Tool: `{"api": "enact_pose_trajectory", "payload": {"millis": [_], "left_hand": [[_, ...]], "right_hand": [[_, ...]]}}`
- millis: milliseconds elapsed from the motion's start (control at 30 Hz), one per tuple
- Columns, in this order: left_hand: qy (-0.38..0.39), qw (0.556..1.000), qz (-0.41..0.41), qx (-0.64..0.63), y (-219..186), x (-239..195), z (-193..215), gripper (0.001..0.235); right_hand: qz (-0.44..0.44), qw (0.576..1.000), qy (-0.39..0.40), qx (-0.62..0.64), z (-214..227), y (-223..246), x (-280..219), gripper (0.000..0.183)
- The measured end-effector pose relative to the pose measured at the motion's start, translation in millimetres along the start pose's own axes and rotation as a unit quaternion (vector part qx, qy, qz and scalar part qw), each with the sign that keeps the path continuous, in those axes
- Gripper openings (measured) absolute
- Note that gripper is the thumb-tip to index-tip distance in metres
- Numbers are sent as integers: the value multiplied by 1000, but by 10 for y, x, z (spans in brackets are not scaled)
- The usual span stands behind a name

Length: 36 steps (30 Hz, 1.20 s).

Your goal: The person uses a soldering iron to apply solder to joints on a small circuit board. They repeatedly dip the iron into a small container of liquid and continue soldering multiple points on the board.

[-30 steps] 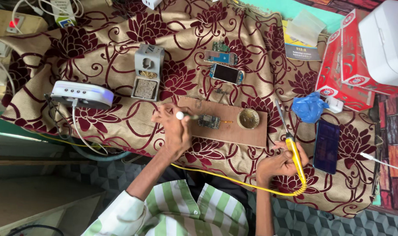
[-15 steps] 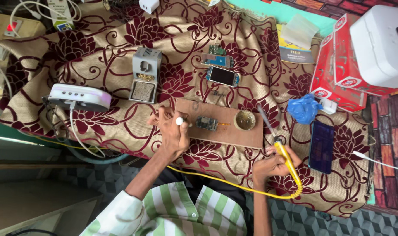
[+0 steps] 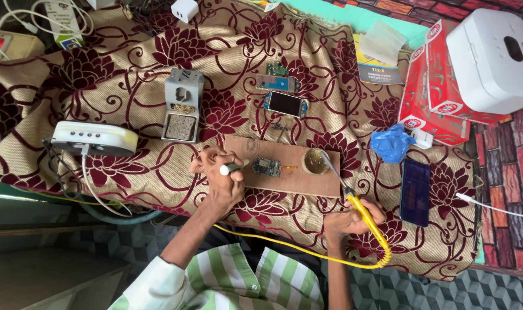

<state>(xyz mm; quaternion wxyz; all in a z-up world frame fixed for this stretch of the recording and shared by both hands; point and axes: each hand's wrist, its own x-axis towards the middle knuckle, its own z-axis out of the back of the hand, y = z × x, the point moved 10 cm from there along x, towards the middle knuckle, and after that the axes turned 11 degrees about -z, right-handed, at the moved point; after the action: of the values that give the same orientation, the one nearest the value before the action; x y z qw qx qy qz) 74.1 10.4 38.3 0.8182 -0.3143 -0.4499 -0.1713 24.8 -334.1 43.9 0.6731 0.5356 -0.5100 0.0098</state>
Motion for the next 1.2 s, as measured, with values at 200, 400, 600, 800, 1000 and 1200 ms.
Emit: {"api": "enact_pose_trajectory", "payload": {"millis": [200, 400, 600, 800, 1000, 1200], "left_hand": [[19, 996, -88, 16, -261, 38, 94, 19], [61, 988, -139, 25, -341, 9, -8, 29], [-43, 992, -70, 99, -223, 105, 245, 36], [-65, 997, -31, 8, -50, 73, 169, 29], [-39, 998, 50, -19, 56, 11, 178, 31], [-35, 998, 47, -25, -11, 136, 190, 26]], "right_hand": [[103, 992, 11, -75, -161, 227, -17, 53], [96, 990, 43, -99, -184, 240, -12, 55], [77, 990, 48, -109, -212, 222, -10, 54], [72, 993, 38, -85, -235, 200, 6, 56], [75, 991, 37, -107, -232, 223, 14, 53], [87, 987, 53, -127, -283, 255, 16, 51]]}}
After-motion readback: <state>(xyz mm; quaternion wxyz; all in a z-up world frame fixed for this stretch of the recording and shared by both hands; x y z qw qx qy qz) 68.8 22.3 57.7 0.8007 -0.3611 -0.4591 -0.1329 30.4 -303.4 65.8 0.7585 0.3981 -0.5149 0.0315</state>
